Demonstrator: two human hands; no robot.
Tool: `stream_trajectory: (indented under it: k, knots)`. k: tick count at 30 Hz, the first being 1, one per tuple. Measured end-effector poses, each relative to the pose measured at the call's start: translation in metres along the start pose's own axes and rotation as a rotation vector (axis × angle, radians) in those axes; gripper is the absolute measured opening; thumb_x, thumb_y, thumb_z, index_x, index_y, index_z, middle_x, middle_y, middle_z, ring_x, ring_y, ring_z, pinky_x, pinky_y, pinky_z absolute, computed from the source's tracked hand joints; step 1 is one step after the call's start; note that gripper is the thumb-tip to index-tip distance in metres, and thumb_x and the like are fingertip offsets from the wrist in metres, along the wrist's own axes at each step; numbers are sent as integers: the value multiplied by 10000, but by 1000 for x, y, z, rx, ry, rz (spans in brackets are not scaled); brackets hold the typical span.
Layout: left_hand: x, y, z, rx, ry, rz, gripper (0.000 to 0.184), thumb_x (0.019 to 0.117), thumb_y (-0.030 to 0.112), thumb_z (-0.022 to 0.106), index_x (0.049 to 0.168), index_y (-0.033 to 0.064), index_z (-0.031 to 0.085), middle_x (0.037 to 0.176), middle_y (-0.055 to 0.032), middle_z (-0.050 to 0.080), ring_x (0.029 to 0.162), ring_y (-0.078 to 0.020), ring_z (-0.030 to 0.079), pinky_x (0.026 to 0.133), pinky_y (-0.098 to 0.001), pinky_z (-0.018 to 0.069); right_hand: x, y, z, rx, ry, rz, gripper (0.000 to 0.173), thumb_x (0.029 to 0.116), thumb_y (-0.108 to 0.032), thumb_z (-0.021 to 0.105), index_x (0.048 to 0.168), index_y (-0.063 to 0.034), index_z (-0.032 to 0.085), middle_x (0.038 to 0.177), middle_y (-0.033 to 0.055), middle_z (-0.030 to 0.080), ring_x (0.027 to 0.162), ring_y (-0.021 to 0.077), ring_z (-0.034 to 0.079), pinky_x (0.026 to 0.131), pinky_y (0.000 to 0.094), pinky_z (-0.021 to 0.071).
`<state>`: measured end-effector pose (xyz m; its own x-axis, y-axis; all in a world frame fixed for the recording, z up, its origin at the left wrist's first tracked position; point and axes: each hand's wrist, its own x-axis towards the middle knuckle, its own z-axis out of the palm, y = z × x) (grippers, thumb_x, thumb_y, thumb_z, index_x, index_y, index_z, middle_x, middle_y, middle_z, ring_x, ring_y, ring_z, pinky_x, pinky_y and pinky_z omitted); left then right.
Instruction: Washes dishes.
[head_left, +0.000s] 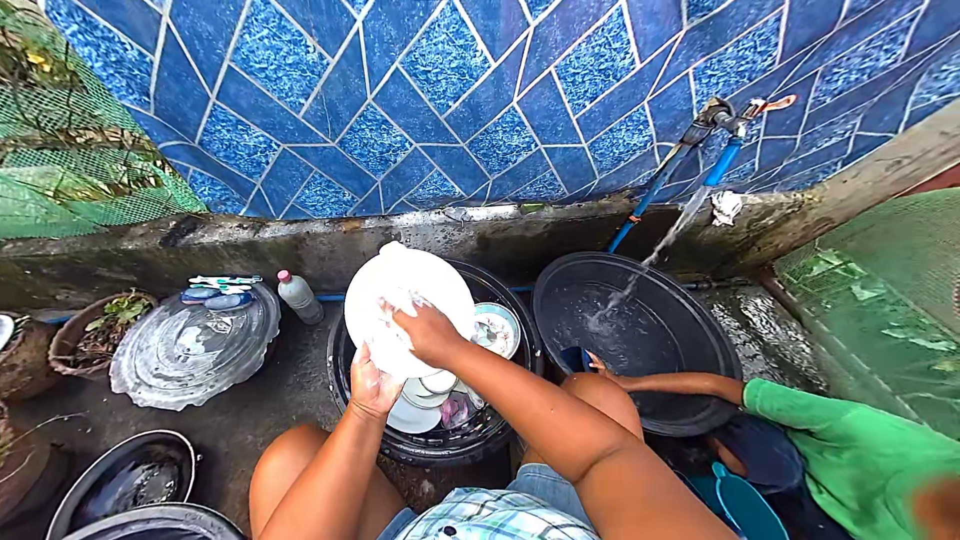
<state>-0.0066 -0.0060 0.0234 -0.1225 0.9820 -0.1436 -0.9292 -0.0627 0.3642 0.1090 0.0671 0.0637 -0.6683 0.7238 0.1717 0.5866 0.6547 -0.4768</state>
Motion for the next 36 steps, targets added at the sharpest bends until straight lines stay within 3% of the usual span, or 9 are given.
stream_trajectory:
  k: [5,8,11,16,20,24,29,33,36]
  knots:
    - [0,-6,8,39,38,-18,497,1119,360,150,1162,107,575,1015,-100,731,947,-216,733,809,-425,626,20,19,-5,-54,212,305,583,969,-37,584,1537,-36,452,1584,270,407,1512,410,340,1249,546,266]
    - [3,-3,0,15,-10,-9,544,1114,373,122,1139,116,600,990,-84,737,914,-186,735,778,-386,630,-6,-16,14,55,56,155,508,1022,-100,514,1528,-73,488,1553,265,456,1482,414,394,1230,551,315]
    - [2,4,-5,-7,-58,-12,575,1110,389,124,1137,102,621,1009,-106,745,929,-214,742,784,-405,634,-32,-9,25,65,227,-35,396,1017,-123,535,1394,-61,642,1455,194,596,1419,381,502,1227,586,302]
    - [-7,1,-1,49,-17,-29,501,1116,360,166,1164,102,593,1039,-111,740,966,-231,738,823,-434,627,-20,47,-2,104,468,302,441,995,-108,599,1430,-40,593,1506,290,492,1419,473,448,1173,613,356]
    - [-9,-1,6,86,39,-41,469,1122,352,173,1190,108,567,1045,-99,735,972,-217,735,826,-421,625,-14,52,-23,185,350,384,788,876,-319,809,1532,-56,461,1557,260,438,1412,440,461,1145,587,400]
    - [-9,-3,5,83,22,-53,466,1120,327,171,1190,105,574,1050,-102,737,974,-220,736,830,-417,626,-10,70,-27,225,324,396,537,971,-195,691,1464,-41,544,1498,260,499,1314,423,561,1069,584,473]
    - [-7,-7,3,152,65,-67,448,1123,334,173,1210,110,551,1047,-94,733,959,-206,737,807,-406,631,-14,78,-19,258,200,415,775,871,-259,818,1537,-92,455,1526,255,465,1336,443,528,1076,619,454]
    - [-5,-10,2,201,112,-87,437,1125,323,182,1197,106,555,1016,-87,739,928,-193,742,776,-390,637,-19,86,-3,269,310,467,533,965,-134,684,1473,-57,541,1452,268,537,1299,433,566,1077,588,464]
    - [-3,-13,-1,225,101,-96,437,1126,318,178,1191,107,556,1010,-83,743,922,-187,743,780,-386,637,-24,92,2,283,350,492,554,952,-184,715,1466,-67,547,1438,264,549,1292,424,572,1070,589,469]
